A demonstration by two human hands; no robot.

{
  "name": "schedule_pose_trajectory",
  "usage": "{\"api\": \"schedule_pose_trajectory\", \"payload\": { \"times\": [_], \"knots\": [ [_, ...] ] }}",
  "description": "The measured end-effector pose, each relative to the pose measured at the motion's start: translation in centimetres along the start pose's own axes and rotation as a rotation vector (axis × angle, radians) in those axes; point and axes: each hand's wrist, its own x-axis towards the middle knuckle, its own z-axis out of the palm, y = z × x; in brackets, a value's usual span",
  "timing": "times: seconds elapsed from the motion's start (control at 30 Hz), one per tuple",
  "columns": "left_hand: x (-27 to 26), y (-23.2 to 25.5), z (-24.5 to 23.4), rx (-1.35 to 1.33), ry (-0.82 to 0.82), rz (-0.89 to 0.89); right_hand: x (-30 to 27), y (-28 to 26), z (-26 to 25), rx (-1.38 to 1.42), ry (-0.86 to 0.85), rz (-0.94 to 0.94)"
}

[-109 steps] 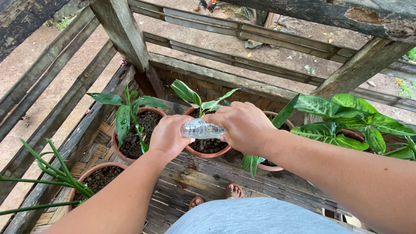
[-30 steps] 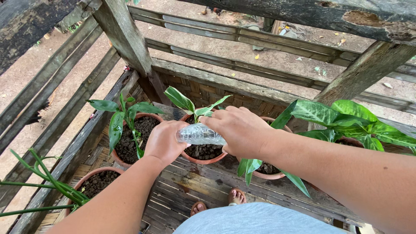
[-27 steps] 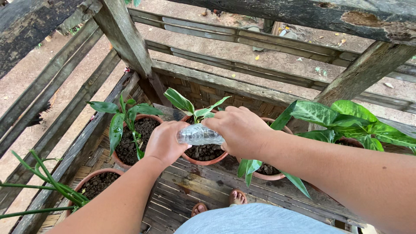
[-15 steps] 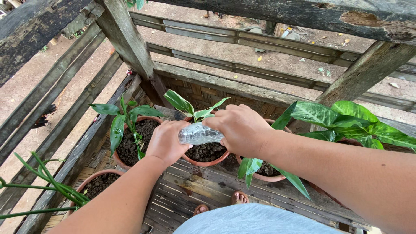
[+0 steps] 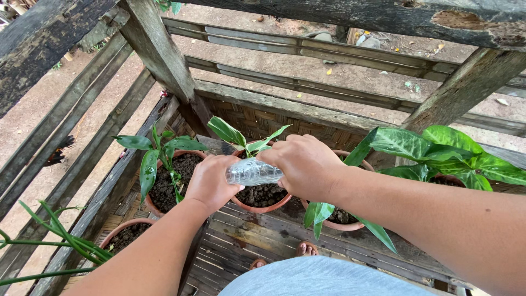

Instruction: The person waters several potted plants on a wooden balcony using a clear plastic water bottle. They pour water into the soil of each pot in sequence, moving from one plant to the next.

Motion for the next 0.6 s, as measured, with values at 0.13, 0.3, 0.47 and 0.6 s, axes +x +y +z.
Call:
{"api": "schedule_pose_trajectory", "payload": {
  "times": [0.13,0.3,0.47,0.6],
  "knots": [
    [0.5,0.0,-0.1,0.015,-0.009,-0.006,0.4,0.2,-0.2,-0.021,-0.037,0.022],
    [1.1,-0.2,-0.5,-0.005,0.002,0.025,0.8,0.3,-0.3,-0.023,0.047,-0.019],
    [1.4,0.5,-1.1,-0.007,-0.017,0.022,0.9,0.4,-0.6,-0.042,0.02,0.006],
    [1.6,0.9,-1.2,0.031,-0.016,0.035,0.7,0.6,-0.8,-0.026,0.023,0.002]
  ]
}}
